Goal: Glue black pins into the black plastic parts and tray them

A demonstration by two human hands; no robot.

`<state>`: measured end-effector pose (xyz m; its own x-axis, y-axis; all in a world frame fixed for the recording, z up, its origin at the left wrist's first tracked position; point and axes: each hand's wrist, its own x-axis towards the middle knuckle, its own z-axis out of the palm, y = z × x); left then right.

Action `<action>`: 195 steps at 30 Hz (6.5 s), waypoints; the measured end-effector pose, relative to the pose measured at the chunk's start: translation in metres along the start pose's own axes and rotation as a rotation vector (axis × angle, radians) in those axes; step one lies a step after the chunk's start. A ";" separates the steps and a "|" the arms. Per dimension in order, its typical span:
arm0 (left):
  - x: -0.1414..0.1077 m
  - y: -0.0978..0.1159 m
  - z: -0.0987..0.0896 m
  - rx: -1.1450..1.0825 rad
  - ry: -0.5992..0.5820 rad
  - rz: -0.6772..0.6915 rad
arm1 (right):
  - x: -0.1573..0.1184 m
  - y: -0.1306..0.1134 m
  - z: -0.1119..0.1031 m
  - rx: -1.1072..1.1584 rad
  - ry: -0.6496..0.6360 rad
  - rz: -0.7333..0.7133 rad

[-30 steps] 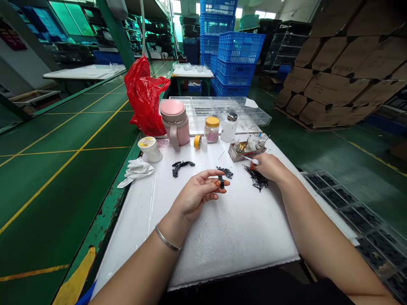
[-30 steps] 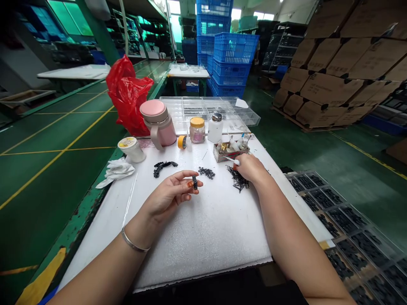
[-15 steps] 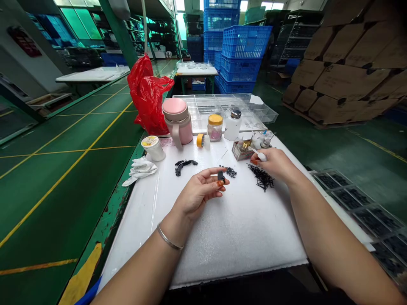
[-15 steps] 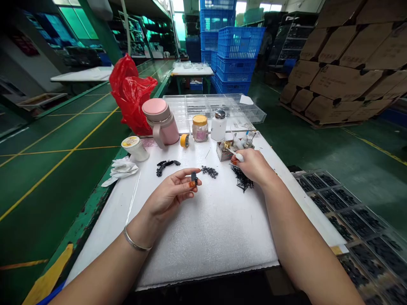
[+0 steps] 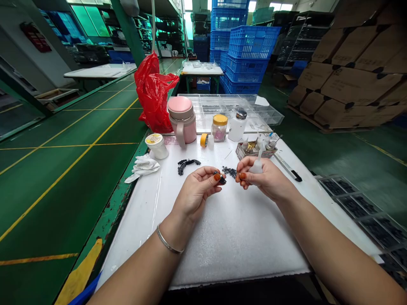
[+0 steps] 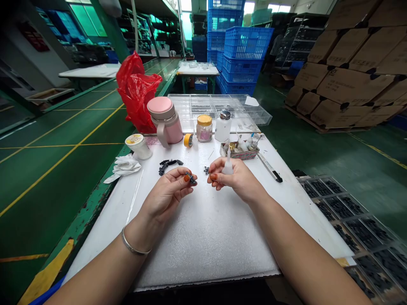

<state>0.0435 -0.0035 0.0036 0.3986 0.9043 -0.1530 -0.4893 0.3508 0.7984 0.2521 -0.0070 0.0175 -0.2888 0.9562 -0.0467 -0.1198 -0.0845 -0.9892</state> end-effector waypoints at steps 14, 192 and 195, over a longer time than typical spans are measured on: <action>-0.003 -0.007 0.003 -0.032 -0.019 -0.048 | -0.006 0.005 0.021 -0.012 -0.074 -0.004; 0.001 0.011 0.005 1.027 0.102 0.622 | -0.009 -0.002 -0.003 -0.381 0.538 -0.701; 0.001 0.011 0.005 1.028 0.104 0.618 | -0.009 -0.003 -0.003 -0.391 0.535 -0.702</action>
<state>0.0421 0.0000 0.0152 0.2267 0.8831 0.4108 0.2904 -0.4639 0.8369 0.2577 -0.0150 0.0201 0.2105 0.7625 0.6118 0.2520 0.5624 -0.7876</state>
